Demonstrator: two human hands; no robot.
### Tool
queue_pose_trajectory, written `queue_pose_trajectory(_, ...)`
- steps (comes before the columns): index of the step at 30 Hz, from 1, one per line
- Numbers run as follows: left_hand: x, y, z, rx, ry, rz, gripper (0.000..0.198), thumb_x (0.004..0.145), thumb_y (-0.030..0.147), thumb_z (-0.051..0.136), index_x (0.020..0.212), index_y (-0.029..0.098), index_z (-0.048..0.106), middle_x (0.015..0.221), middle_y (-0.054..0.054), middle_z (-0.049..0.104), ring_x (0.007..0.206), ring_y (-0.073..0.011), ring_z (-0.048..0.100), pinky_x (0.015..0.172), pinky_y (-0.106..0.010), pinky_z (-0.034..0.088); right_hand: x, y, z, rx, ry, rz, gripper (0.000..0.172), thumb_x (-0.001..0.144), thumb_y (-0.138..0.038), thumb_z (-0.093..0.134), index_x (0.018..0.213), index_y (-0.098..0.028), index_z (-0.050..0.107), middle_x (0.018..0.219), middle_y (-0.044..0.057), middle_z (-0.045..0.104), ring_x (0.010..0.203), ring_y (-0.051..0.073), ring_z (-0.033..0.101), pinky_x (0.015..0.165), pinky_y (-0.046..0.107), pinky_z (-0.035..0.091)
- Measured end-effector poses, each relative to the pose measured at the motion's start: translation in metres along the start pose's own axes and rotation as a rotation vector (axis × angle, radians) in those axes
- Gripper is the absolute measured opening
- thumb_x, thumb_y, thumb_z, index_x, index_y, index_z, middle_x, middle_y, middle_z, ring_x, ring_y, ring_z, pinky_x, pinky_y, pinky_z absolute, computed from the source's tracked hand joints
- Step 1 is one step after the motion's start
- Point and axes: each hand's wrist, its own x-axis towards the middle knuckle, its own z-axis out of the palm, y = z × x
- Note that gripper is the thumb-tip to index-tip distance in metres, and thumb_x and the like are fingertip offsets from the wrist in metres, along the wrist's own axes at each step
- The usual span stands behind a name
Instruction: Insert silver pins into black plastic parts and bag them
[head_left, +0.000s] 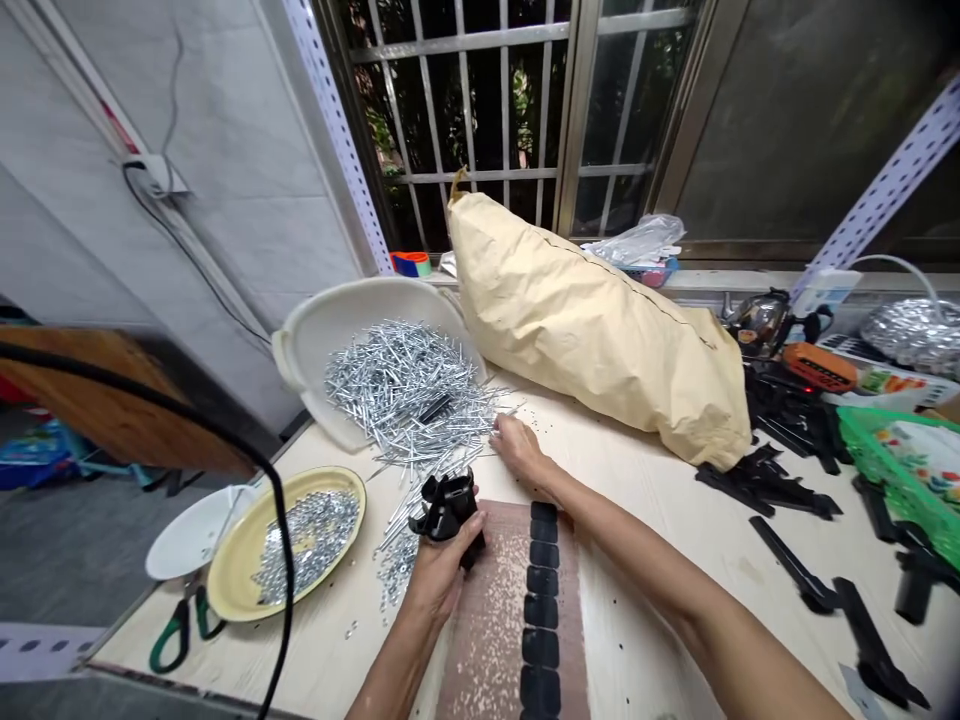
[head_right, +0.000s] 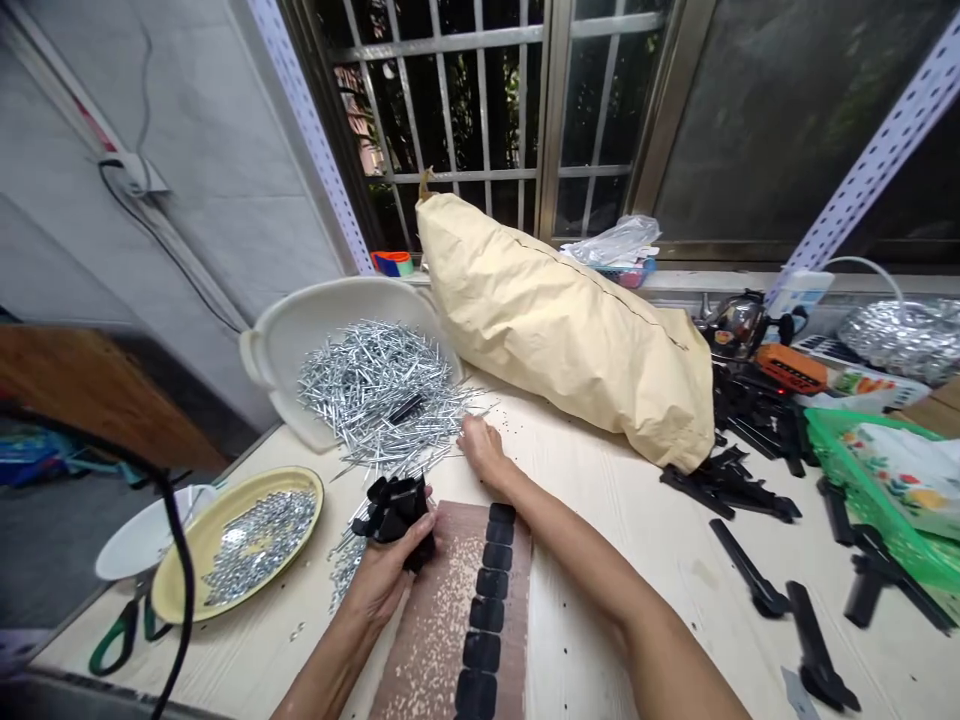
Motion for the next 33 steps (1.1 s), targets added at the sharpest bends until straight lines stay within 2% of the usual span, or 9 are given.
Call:
queue_pose_trajectory(4,0.004,0.004,-0.010,0.013,-0.073,0.019,0.046,0.058,0.026,0.081,0.101,0.017,0.068,0.091,-0.005,0.068,0.074,-0.0135,0.061,0.063,-0.024,0.052,0.001,0.000,0.005,-0.117,-0.035,0.021,0.037,0.086,-0.007,0.035,0.119,-0.019,0.049,0.102,0.011,0.063,0.087,0.021,0.059,0.071,0.028,0.037)
queue_pose_trajectory(8,0.011,0.001,-0.021,0.085,-0.137,0.060,0.031,0.061,0.028,0.079,0.088,0.014,0.070,0.087,-0.006,0.068,0.072,-0.0135,0.061,0.068,-0.027,0.051,-0.021,0.018,-0.016,-0.196,-0.059,0.036,0.062,0.080,0.001,0.034,0.135,-0.027,0.036,0.097,0.010,0.063,0.082,0.021,0.060,0.070,0.030,0.037)
queue_pose_trajectory(10,0.014,-0.003,-0.024,0.122,-0.149,0.057,0.029,0.061,0.030,0.078,0.083,0.013,0.070,0.083,-0.006,0.068,0.066,-0.0126,0.059,0.066,-0.027,0.050,-0.035,0.022,-0.030,-0.123,-0.015,-0.034,0.067,0.078,-0.001,0.039,0.138,-0.030,0.032,0.089,0.005,0.062,0.076,0.019,0.060,0.068,0.028,0.039)
queue_pose_trajectory(14,0.019,-0.009,-0.025,0.176,-0.142,0.044,0.031,0.060,0.033,0.079,0.082,0.014,0.069,0.078,-0.005,0.069,0.063,-0.0134,0.059,0.064,-0.028,0.049,-0.062,0.002,-0.055,0.415,0.171,-0.220,0.056,0.082,-0.014,0.046,0.134,-0.026,0.029,0.074,-0.004,0.057,0.062,0.013,0.058,0.062,0.025,0.044)
queue_pose_trajectory(16,0.020,-0.010,-0.025,0.221,-0.137,0.051,0.033,0.059,0.034,0.079,0.084,0.015,0.069,0.079,-0.006,0.069,0.065,-0.0152,0.061,0.067,-0.030,0.050,-0.073,-0.016,-0.061,0.661,0.243,-0.275,0.046,0.085,-0.023,0.048,0.128,-0.024,0.031,0.075,-0.004,0.058,0.063,0.012,0.059,0.061,0.025,0.047)
queue_pose_trajectory(18,0.019,-0.007,-0.025,0.273,-0.145,0.071,0.034,0.059,0.035,0.079,0.085,0.015,0.069,0.082,-0.007,0.070,0.069,-0.0176,0.062,0.071,-0.032,0.050,-0.082,-0.033,-0.062,0.772,0.287,-0.322,0.038,0.086,-0.029,0.052,0.119,-0.023,0.036,0.078,-0.002,0.060,0.068,0.013,0.061,0.065,0.026,0.048)
queue_pose_trajectory(23,0.013,0.002,-0.022,0.337,-0.156,0.129,0.042,0.056,0.035,0.080,0.092,0.016,0.069,0.091,-0.009,0.071,0.087,-0.0242,0.064,0.081,-0.036,0.048,-0.091,-0.047,-0.060,0.716,0.290,-0.422,0.023,0.086,-0.028,0.055,0.106,-0.022,0.049,0.089,0.001,0.061,0.079,0.013,0.061,0.076,0.029,0.048)
queue_pose_trajectory(30,-0.001,0.011,-0.020,0.316,-0.066,0.164,0.035,0.053,0.027,0.081,0.085,0.021,0.070,0.086,-0.006,0.071,0.097,-0.0277,0.061,0.088,-0.039,0.045,-0.087,-0.046,-0.070,0.684,0.030,-0.500,0.016,0.087,-0.033,0.054,0.089,-0.019,0.061,0.081,0.001,0.065,0.078,0.013,0.062,0.076,0.028,0.048)
queue_pose_trajectory(33,-0.005,0.016,-0.018,0.309,-0.017,0.195,0.032,0.049,0.021,0.082,0.079,0.023,0.070,0.083,-0.004,0.071,0.099,-0.0282,0.061,0.091,-0.039,0.044,-0.081,-0.045,-0.067,0.622,-0.011,-0.553,0.020,0.088,-0.034,0.052,0.097,-0.020,0.063,0.092,0.002,0.066,0.087,0.014,0.061,0.080,0.028,0.047)
